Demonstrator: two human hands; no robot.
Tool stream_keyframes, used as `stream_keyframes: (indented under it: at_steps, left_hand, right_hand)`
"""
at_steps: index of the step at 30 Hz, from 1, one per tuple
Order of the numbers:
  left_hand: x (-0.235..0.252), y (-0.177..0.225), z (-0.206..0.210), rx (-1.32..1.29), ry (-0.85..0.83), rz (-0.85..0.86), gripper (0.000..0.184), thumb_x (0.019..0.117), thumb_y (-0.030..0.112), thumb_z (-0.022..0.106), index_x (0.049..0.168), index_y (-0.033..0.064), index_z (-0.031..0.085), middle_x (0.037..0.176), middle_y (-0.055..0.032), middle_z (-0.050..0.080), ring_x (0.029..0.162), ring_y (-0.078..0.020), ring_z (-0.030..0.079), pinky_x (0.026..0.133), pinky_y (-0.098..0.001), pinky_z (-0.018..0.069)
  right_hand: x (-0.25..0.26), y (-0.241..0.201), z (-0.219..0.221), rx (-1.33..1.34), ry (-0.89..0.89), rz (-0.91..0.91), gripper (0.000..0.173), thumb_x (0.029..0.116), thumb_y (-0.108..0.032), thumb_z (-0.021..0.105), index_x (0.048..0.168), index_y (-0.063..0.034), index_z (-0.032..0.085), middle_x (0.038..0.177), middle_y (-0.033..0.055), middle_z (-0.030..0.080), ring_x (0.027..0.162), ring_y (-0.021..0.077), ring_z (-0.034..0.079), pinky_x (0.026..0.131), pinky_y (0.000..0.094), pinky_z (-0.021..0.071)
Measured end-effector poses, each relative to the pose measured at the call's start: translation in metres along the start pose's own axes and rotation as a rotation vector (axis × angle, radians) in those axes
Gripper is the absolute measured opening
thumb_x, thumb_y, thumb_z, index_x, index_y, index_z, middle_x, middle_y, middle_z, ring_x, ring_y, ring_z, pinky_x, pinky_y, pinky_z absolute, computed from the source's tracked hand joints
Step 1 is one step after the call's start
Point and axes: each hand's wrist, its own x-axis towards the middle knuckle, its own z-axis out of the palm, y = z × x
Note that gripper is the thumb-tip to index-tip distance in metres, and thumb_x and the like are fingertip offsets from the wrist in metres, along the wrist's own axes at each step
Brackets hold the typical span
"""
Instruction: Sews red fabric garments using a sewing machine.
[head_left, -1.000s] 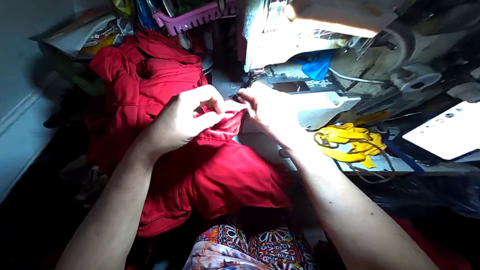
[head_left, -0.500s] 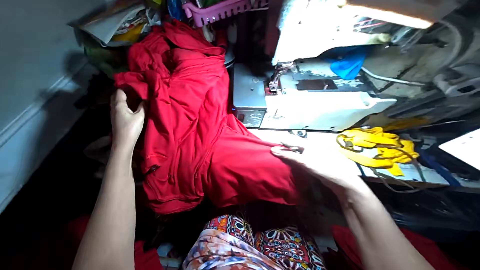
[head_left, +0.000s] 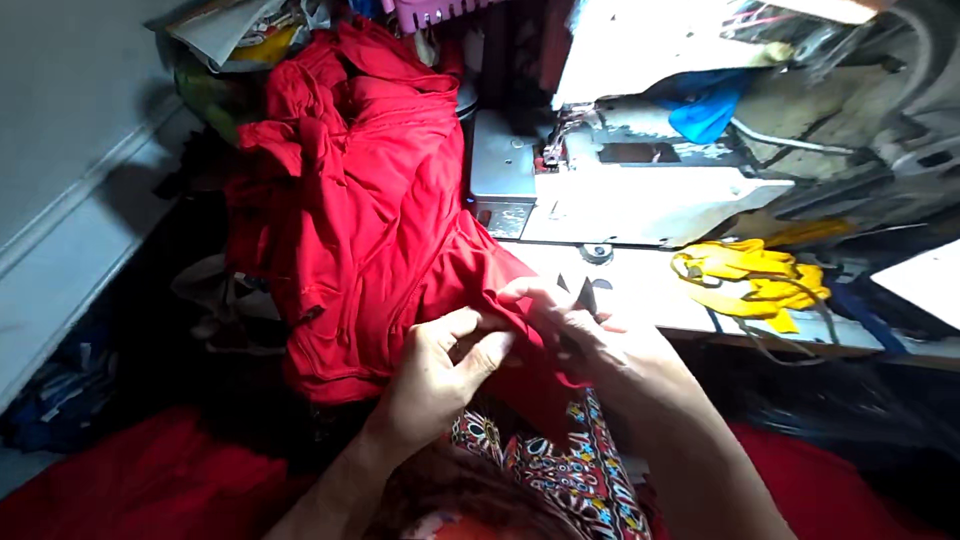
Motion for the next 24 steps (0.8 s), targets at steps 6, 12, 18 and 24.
stream_keyframes:
  at_steps: [6, 12, 18, 24]
  left_hand:
    - [0.007, 0.000, 0.011, -0.163, 0.037, -0.120, 0.011, 0.0974, 0.000, 0.060, 0.099, 0.0015, 0.072, 0.087, -0.0045, 0.072, 0.079, -0.0082, 0.069, 0.073, -0.0248, 0.0580]
    - [-0.011, -0.052, 0.000, 0.095, 0.097, -0.117, 0.012, 0.1020, 0.012, 0.060, 0.098, 0.0050, 0.068, 0.080, -0.0013, 0.070, 0.069, -0.0095, 0.070, 0.067, -0.0255, 0.0616]
    - [-0.018, -0.075, -0.003, 0.462, -0.194, -0.472, 0.043, 0.0993, 0.050, 0.061, 0.097, 0.0097, 0.076, 0.083, 0.0021, 0.072, 0.075, -0.0072, 0.069, 0.075, -0.0305, 0.0589]
    - [-0.012, -0.072, 0.019, -0.196, 0.127, -0.263, 0.010, 0.0975, 0.005, 0.066, 0.101, -0.0014, 0.073, 0.088, -0.0068, 0.075, 0.083, -0.0131, 0.073, 0.082, -0.0304, 0.0622]
  right_hand:
    - [-0.019, 0.017, -0.006, -0.056, 0.010, -0.114, 0.024, 0.1014, -0.017, 0.055, 0.117, -0.0214, 0.073, 0.074, -0.0072, 0.062, 0.053, -0.0014, 0.047, 0.048, 0.0129, 0.0402]
    - [-0.024, 0.038, -0.021, -0.271, 0.239, -0.123, 0.024, 0.0993, -0.014, 0.055, 0.117, -0.0186, 0.071, 0.087, -0.0086, 0.069, 0.061, 0.0006, 0.058, 0.051, 0.0163, 0.0475]
    - [-0.033, 0.050, -0.021, -0.239, 0.252, -0.113, 0.021, 0.0971, -0.013, 0.056, 0.110, -0.0190, 0.071, 0.075, -0.0077, 0.062, 0.055, 0.0015, 0.052, 0.048, 0.0169, 0.0437]
    - [-0.038, 0.048, -0.020, -0.331, 0.231, -0.204, 0.019, 0.0955, -0.016, 0.060, 0.110, -0.0203, 0.072, 0.087, -0.0104, 0.068, 0.070, -0.0009, 0.061, 0.058, 0.0146, 0.0507]
